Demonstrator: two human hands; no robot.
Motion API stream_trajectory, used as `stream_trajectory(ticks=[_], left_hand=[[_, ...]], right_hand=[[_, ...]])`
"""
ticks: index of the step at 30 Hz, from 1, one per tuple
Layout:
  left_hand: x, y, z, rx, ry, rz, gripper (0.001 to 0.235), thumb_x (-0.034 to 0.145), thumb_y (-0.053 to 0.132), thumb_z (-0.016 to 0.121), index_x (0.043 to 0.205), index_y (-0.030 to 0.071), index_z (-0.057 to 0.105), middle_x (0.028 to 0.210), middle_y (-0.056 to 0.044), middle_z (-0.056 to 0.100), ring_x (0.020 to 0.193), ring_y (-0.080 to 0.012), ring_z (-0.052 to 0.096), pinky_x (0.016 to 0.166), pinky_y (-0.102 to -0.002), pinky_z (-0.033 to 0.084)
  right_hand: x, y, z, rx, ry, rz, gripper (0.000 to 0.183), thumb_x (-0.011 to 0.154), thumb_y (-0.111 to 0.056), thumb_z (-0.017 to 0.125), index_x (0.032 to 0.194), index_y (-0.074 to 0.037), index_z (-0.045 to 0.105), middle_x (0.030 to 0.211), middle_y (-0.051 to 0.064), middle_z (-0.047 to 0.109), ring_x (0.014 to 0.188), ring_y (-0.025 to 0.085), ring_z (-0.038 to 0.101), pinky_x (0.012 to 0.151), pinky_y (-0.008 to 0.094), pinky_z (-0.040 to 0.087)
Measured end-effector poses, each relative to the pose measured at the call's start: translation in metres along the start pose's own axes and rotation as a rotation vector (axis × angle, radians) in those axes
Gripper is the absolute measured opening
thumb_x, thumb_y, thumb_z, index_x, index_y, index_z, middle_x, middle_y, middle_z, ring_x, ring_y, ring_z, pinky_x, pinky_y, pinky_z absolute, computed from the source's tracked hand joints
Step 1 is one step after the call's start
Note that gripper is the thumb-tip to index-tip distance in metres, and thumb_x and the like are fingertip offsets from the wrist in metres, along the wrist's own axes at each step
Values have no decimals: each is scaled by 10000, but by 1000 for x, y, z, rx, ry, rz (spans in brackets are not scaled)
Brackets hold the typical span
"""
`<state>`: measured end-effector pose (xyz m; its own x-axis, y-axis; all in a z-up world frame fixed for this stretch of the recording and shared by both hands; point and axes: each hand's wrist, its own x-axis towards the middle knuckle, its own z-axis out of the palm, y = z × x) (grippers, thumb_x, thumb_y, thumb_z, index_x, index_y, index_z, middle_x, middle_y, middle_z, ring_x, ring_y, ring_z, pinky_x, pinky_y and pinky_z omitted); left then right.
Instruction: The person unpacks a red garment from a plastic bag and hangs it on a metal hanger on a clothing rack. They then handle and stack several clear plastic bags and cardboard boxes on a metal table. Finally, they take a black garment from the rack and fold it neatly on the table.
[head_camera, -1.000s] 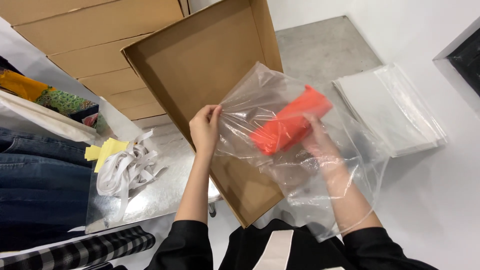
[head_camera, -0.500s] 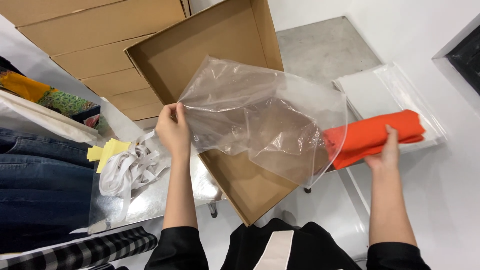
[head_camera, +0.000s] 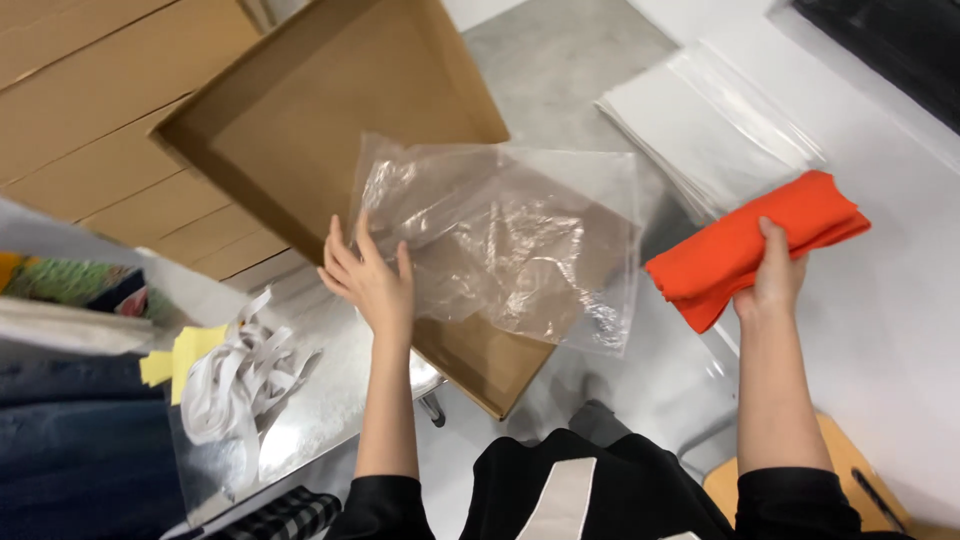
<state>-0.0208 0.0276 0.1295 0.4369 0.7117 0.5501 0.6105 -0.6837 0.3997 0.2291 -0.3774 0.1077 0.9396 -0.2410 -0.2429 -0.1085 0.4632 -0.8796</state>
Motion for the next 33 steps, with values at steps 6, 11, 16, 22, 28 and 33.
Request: stream_trajectory(ticks=[6,11,16,22,28,33], left_hand=[[-91,62,30,-156,-157,190,431,948,316,711,1345,159,650,1658,-200,371,1526,-466,334,1223,-746,177],[-202,178,8,-749,-585,231,394,969,281,767,1332,144,699,1392,-191,642,1389,-456,538,1149,-594,398],[-284,270,-24,-962,-1045,69,683,973,518,718,1555,212,532,1593,-182,466,1479,-433,484,1190,-565,415],[-334,312,-65,-946,-1129,-209,1248,768,618,855,1691,53,234,1614,-340,373,1491,-531,415,1186,-661,375],[-401,291,-82,-1384,-1077,-802,967,881,360,885,1659,126,361,1531,-286,536,1348,-398,589,1072,-531,520],[-415,295,-117,-1494,-1051,-1085,914,1031,612,636,1723,183,220,1735,-270,252,1577,-429,322,1238,-613,317]], right_hand=[[-13,-18,-54,-56,61,18,402,883,-235,772,1255,-237,620,1139,-44,764,1008,118,745,860,299,659],[-42,-26,-94,-295,-85,22,920,1013,-391,877,1619,-26,289,1563,308,419,1450,473,460,1141,656,429],[-130,-86,-98,-429,-186,191,1009,951,-429,814,1658,10,244,1650,345,325,1539,530,315,1203,678,320],[-158,-129,-168,-691,-219,384,1117,965,-773,548,1685,1,185,1735,300,181,1613,462,163,1299,607,221],[-129,-122,-276,-742,-369,161,481,1079,-360,655,1483,-102,621,1366,159,676,1211,269,646,1064,480,511],[-105,-88,-325,-851,-462,-197,374,976,-134,791,1323,-124,652,1069,84,639,941,226,628,848,362,512]])
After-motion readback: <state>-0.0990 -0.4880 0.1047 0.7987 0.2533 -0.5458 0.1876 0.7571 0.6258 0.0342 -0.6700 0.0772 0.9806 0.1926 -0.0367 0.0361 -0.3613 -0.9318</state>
